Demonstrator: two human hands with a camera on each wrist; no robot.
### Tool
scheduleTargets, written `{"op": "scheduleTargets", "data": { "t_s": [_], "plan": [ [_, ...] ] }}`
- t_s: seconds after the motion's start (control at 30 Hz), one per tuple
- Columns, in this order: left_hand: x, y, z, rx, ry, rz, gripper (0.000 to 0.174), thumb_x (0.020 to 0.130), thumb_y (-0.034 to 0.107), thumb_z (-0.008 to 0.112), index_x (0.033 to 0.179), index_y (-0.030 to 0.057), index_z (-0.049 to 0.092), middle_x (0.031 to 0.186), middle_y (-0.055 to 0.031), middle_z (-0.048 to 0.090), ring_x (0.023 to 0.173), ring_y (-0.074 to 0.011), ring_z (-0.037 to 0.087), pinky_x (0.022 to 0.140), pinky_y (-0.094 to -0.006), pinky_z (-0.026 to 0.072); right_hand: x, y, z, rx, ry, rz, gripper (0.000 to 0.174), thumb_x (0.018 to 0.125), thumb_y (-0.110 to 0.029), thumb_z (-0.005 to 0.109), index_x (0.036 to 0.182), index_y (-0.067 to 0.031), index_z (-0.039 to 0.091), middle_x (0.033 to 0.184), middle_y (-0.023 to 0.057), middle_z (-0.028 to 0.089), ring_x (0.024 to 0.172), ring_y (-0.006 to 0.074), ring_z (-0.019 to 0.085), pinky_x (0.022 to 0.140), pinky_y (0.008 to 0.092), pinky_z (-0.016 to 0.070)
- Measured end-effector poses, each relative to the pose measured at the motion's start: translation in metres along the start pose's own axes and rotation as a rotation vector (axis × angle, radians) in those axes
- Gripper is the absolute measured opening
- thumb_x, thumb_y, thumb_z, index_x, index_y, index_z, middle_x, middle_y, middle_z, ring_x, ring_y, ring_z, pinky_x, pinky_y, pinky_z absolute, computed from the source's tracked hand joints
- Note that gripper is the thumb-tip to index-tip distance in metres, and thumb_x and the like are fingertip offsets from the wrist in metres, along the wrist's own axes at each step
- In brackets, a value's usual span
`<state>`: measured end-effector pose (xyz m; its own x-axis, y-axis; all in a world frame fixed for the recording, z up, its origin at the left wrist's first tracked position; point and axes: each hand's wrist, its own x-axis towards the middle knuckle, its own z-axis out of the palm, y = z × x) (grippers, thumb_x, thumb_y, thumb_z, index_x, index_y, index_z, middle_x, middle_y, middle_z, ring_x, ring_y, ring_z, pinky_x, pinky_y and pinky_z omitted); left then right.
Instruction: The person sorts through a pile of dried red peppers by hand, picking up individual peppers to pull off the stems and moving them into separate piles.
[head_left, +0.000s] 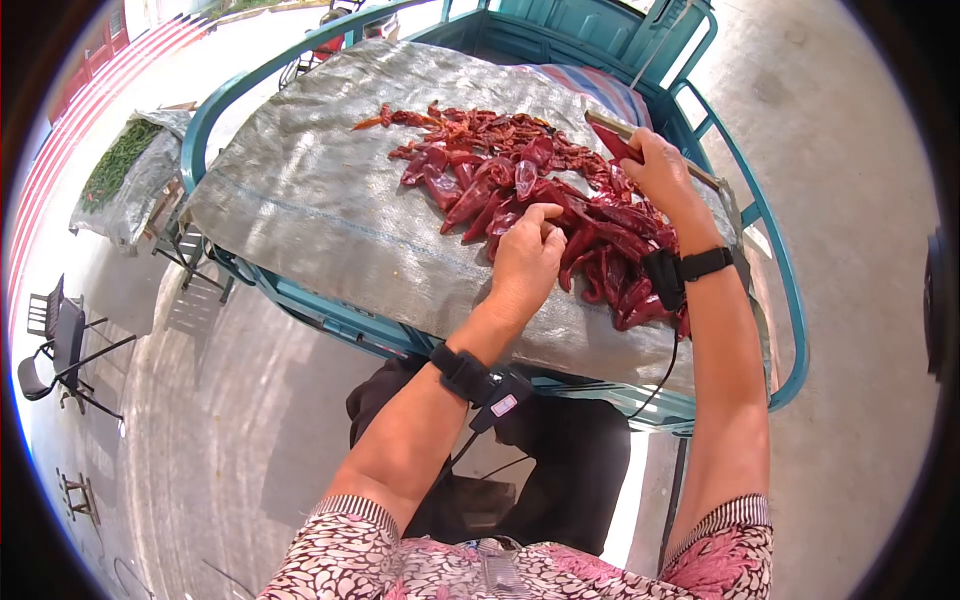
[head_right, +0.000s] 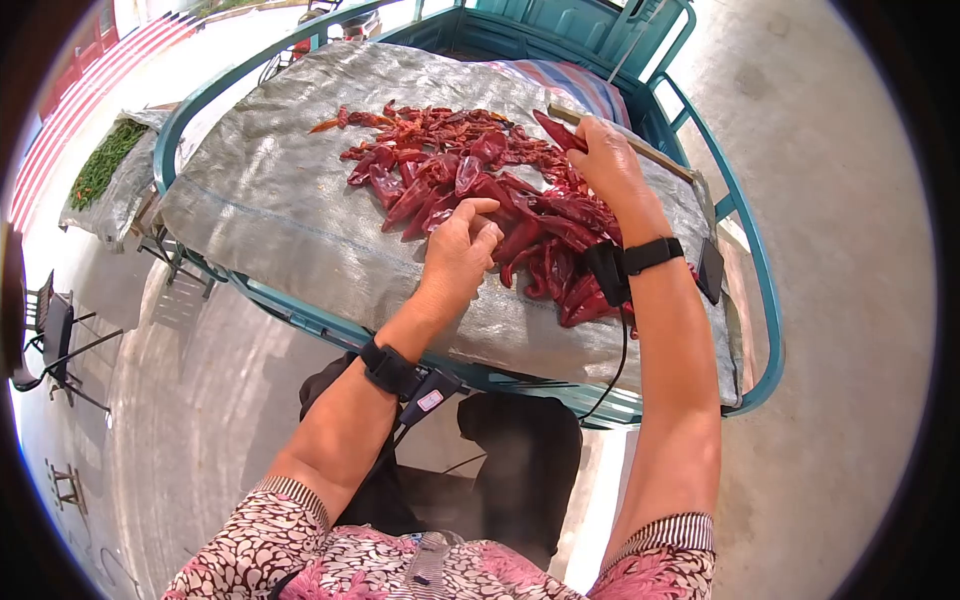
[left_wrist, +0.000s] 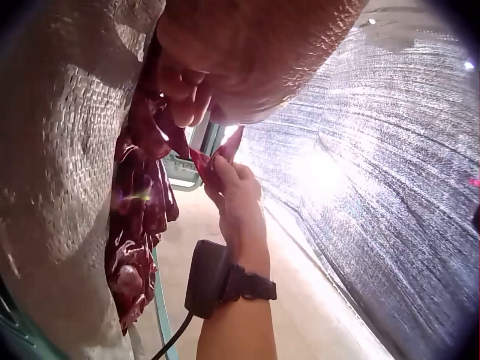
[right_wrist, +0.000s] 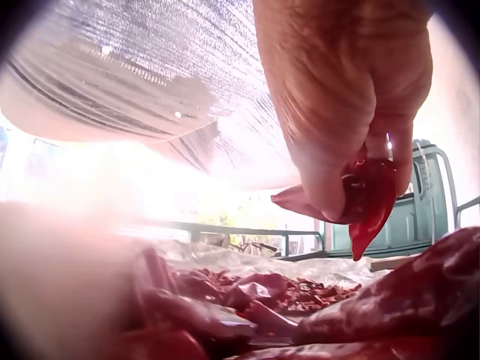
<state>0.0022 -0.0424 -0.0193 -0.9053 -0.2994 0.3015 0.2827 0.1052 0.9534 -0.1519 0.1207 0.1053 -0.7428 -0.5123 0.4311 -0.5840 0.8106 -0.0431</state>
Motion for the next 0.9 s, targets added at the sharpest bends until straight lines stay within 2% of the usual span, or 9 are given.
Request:
{"op": "scheduleTargets", "data": {
  "t_s": [0.13, 0.27, 0.3, 0.43, 0.53, 0.73, 0.77, 0.87, 0.9],
  "plan": [
    [-0.001, 0.02, -0.001, -0.303, -0.005, -0.139, 0.039, 0.1, 0.023, 0.061, 0.131, 0.0006, 0.054, 0.094, -0.0065, 0.067, 0.062, -0.0074, 0.057, 0.055, -0.0234, 0.0464, -0.047, -0.058, -0.033, 0.476, 0.1, 0.048, 0.027, 0.088, -0.019, 0.074, 0.106, -0.0006, 0.064, 0.097, 0.0156, 0.069, 0.091, 0.0273, 0.068, 0.083, 0.0371, 0.0514],
    [-0.002, 0.029, -0.008, -0.825, -0.143, -0.279, 0.043, 0.1, 0.034, 0.064, 0.131, 0.0056, 0.051, 0.096, -0.002, 0.067, 0.067, -0.0055, 0.058, 0.057, -0.0196, 0.0446, -0.095, -0.089, -0.022, 0.586, 0.018, -0.093, 0.028, 0.088, -0.017, 0.076, 0.11, -0.0018, 0.066, 0.097, 0.0125, 0.07, 0.083, 0.0205, 0.067, 0.077, 0.0331, 0.0536],
    [0.0, 0.028, -0.007, -0.867, -0.099, -0.282, 0.027, 0.1, 0.027, 0.065, 0.12, 0.0102, 0.058, 0.095, 0.0009, 0.067, 0.068, -0.0044, 0.057, 0.058, -0.0194, 0.0462, -0.101, -0.092, -0.018, 0.569, 0.021, -0.102, 0.028, 0.09, -0.016, 0.075, 0.114, -0.0025, 0.066, 0.097, 0.0099, 0.07, 0.078, 0.0146, 0.064, 0.071, 0.029, 0.0534],
    [0.004, 0.016, -0.008, -1.07, -0.108, -0.322, 0.007, 0.097, 0.014, 0.067, 0.102, 0.0119, 0.063, 0.086, 0.0024, 0.067, 0.064, -0.0053, 0.059, 0.056, -0.0208, 0.0479, -0.11, -0.085, -0.027, 1.033, -0.285, 0.187, 0.025, 0.098, -0.014, 0.066, 0.12, -0.0031, 0.061, 0.091, 0.0016, 0.067, 0.069, 0.0034, 0.058, 0.063, 0.0192, 0.0488],
    [0.004, 0.014, -0.01, -1.13, -0.122, -0.367, 0.009, 0.097, 0.012, 0.067, 0.104, 0.0118, 0.062, 0.086, 0.0015, 0.067, 0.064, -0.0071, 0.061, 0.058, -0.0223, 0.0513, -0.112, -0.075, -0.026, 1.132, -0.24, 0.18, 0.023, 0.1, -0.014, 0.063, 0.121, -0.0037, 0.061, 0.09, 0.0002, 0.066, 0.067, 0.0043, 0.058, 0.062, 0.0193, 0.0487],
    [0.008, 0.007, -0.017, -1.163, 0.034, -0.248, 0.013, 0.098, 0.01, 0.064, 0.11, 0.0112, 0.061, 0.094, -0.0022, 0.069, 0.073, -0.0131, 0.067, 0.062, -0.0256, 0.0561, -0.099, -0.057, -0.027, 1.01, -0.069, 0.31, 0.025, 0.102, -0.015, 0.058, 0.124, -0.0037, 0.06, 0.102, 0.0032, 0.066, 0.075, 0.0056, 0.062, 0.065, 0.0194, 0.0497],
    [0.008, 0.009, -0.02, -1.081, -0.009, -0.247, 0.021, 0.097, 0.008, 0.064, 0.117, 0.0085, 0.055, 0.096, -0.0064, 0.068, 0.077, -0.0158, 0.07, 0.065, -0.0269, 0.0585, -0.089, -0.061, -0.017, 1.018, 0.048, 0.233, 0.028, 0.101, -0.018, 0.059, 0.126, -0.0039, 0.061, 0.11, 0.0071, 0.067, 0.086, 0.0132, 0.066, 0.074, 0.0253, 0.0522],
    [0.005, 0.016, -0.017, -1.006, 0.025, -0.267, 0.021, 0.098, 0.008, 0.062, 0.117, 0.0079, 0.054, 0.1, -0.0085, 0.068, 0.08, -0.0173, 0.07, 0.068, -0.0273, 0.0589, -0.081, -0.054, 0.001, 0.525, 0.205, -0.033, 0.032, 0.1, -0.022, 0.061, 0.126, -0.0039, 0.063, 0.116, 0.0114, 0.067, 0.098, 0.0222, 0.067, 0.086, 0.0327, 0.0517],
    [0.004, 0.018, -0.017, -0.979, 0.023, -0.274, 0.021, 0.098, 0.009, 0.06, 0.118, 0.007, 0.053, 0.101, -0.0098, 0.068, 0.082, -0.0185, 0.07, 0.069, -0.0284, 0.0592, -0.083, -0.063, -0.001, 0.624, 0.134, 0.003, 0.033, 0.098, -0.026, 0.063, 0.123, -0.004, 0.064, 0.114, 0.0135, 0.069, 0.103, 0.0273, 0.066, 0.092, 0.0369, 0.0493]
  ]
}}
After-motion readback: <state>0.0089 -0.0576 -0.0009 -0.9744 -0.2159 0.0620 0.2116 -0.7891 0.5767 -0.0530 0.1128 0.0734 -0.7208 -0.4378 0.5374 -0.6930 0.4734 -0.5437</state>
